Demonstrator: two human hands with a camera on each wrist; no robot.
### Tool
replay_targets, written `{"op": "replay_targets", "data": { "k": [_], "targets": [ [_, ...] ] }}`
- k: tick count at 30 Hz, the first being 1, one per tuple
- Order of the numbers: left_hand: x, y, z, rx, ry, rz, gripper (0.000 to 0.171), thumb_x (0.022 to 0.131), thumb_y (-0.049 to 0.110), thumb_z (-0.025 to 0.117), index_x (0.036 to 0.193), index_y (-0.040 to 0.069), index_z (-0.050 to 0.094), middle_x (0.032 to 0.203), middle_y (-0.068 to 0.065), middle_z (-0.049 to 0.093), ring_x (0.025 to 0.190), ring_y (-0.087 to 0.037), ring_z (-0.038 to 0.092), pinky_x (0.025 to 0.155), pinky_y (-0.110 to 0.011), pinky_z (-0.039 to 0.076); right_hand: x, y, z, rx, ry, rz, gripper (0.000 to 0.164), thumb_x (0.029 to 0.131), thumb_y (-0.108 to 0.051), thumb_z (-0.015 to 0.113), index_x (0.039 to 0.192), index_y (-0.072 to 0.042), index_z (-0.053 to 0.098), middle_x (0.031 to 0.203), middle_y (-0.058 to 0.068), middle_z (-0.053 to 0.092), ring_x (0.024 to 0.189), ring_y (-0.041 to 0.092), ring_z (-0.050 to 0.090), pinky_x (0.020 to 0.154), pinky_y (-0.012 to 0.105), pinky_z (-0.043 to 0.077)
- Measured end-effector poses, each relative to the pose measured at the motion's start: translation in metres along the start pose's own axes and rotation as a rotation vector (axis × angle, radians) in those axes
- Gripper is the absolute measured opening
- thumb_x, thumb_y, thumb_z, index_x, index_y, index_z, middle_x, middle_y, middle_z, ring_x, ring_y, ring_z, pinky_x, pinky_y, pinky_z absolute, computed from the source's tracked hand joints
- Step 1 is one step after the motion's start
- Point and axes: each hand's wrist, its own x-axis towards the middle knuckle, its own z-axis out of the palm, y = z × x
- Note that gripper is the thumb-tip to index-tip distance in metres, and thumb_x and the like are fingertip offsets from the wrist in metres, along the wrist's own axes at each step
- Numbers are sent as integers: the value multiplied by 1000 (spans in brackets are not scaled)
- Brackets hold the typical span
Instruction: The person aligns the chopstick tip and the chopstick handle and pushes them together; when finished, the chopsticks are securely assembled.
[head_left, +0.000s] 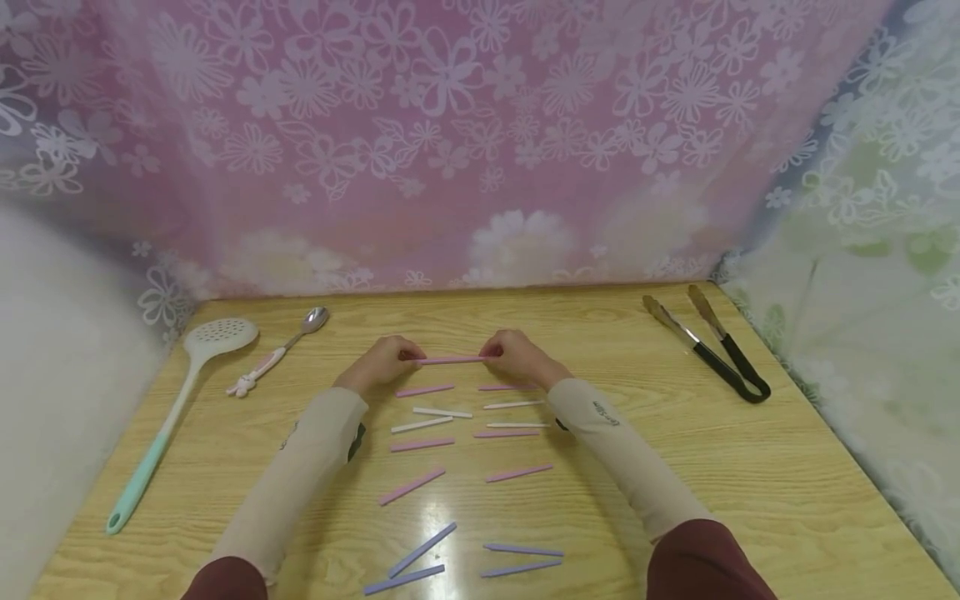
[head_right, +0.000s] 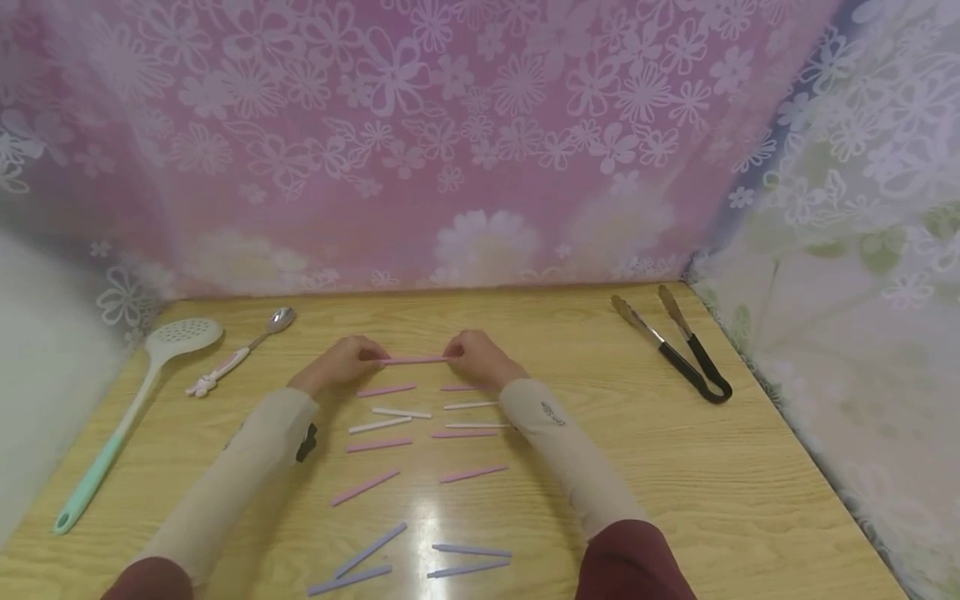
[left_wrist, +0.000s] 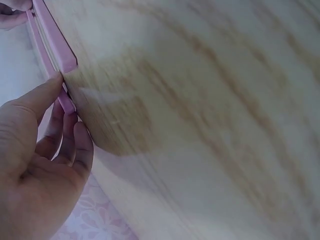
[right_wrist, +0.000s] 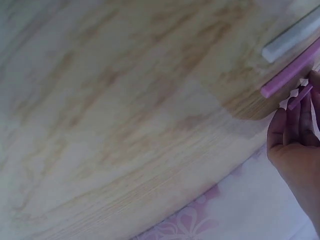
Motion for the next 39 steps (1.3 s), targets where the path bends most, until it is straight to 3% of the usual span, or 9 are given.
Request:
{"op": "replay_targets", "data": {
  "k": [17, 24, 32, 39],
  "targets": [
    [0, 0, 2, 21, 33, 19, 22, 96, 11, 57, 113, -1, 65, 110, -15, 64, 102, -28, 59, 91, -41, 49, -3, 1, -3, 5, -5, 31, 19, 92, -12, 62, 107, -1, 67, 104, 10, 64, 96, 22, 58, 87, 35, 50],
    [-14, 9, 2, -11, 93, 30, 26, 96, 12, 56, 117, -3, 62, 112, -18, 61, 100, -29, 57, 90, -44, 48, -16, 7, -9, 6, 57, -22, 22, 91, -17, 64, 105, -1, 68, 94, 8, 63, 83, 19, 56, 75, 31, 49],
    [-37, 13, 5, -64, 14, 10, 28, 96, 16, 58, 118, 0, 62, 107, -12, 62, 97, -25, 55, 88, -40, 48, -39, 7, -9, 28, -29, -25, 24, 90, -21, 67, 106, -4, 68, 94, 6, 64, 85, 17, 57, 75, 30, 50],
    [-39, 12, 12, -101, -54, 11, 27, 93, 14, 62, 114, -2, 63, 106, -10, 63, 98, -23, 57, 89, -39, 49, -48, 3, -5, 55, -129, -7, 21, 89, -17, 68, 105, -4, 67, 93, 4, 62, 83, 15, 54, 72, 28, 49]
  ]
}}
